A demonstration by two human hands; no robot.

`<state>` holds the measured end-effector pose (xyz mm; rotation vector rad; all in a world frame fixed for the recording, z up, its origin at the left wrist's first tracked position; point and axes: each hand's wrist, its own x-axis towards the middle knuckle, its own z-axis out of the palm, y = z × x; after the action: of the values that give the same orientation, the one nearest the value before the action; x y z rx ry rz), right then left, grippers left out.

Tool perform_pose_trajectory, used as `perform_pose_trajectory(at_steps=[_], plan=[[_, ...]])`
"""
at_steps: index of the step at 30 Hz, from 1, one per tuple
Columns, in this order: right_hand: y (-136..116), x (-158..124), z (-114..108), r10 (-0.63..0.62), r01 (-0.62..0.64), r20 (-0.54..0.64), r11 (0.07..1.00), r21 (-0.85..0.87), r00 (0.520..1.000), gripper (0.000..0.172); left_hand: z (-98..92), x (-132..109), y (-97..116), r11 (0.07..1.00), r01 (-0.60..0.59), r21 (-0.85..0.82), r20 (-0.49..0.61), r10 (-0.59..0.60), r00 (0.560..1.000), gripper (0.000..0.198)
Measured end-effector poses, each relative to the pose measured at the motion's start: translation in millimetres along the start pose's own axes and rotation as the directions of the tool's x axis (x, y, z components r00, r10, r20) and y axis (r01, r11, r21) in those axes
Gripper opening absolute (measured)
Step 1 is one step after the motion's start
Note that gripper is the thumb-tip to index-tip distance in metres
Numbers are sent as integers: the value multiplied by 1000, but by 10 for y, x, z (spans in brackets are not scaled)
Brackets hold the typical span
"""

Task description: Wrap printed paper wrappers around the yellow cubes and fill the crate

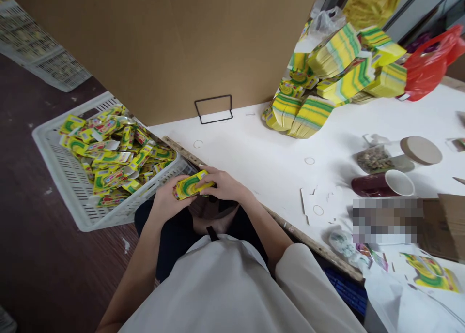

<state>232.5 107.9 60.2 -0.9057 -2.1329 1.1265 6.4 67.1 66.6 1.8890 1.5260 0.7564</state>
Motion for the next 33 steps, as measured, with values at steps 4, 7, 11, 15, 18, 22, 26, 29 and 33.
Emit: perform_pose_trajectory(at_steps=[4, 7, 11, 15, 18, 22, 26, 29, 33], plan=[[-48, 4, 80, -11, 13, -135, 1000, 15, 991, 28, -29, 62, 69, 996, -44, 75, -74, 50, 996, 49], [-51, 1, 149, -20, 19, -195, 1000, -8, 981, 31, -26, 75, 65, 998, -40, 43, -94, 44, 995, 50], [-7, -2, 64, -48, 44, -78, 998, -50, 996, 27, -18, 56, 11, 1000, -22, -17, -55, 21, 998, 51], [1, -8, -2, -72, 70, -25, 995, -73, 997, 33, 14, 37, 12, 1000, -6, -25, -71, 4, 997, 51], [-20, -21, 64, -79, 75, -55, 994, -74, 995, 46, 42, 34, 46, 1000, -24, -8, -102, 24, 995, 51], [-38, -25, 162, 0, -7, -91, 997, -73, 996, 46, 87, 22, 76, 997, -39, 60, -140, 47, 989, 50], [-32, -22, 208, 73, -75, -146, 997, -8, 987, 56, 188, -42, 82, 996, -19, 89, -179, 35, 983, 51], [-27, -22, 247, 130, -121, -200, 991, 56, 971, 61, 268, -86, 69, 999, -3, 42, -155, 9, 988, 54], [7, -13, 244, 163, -142, -274, 985, 95, 948, 85, 173, -27, -50, 996, 72, -61, -255, -85, 963, 52]])
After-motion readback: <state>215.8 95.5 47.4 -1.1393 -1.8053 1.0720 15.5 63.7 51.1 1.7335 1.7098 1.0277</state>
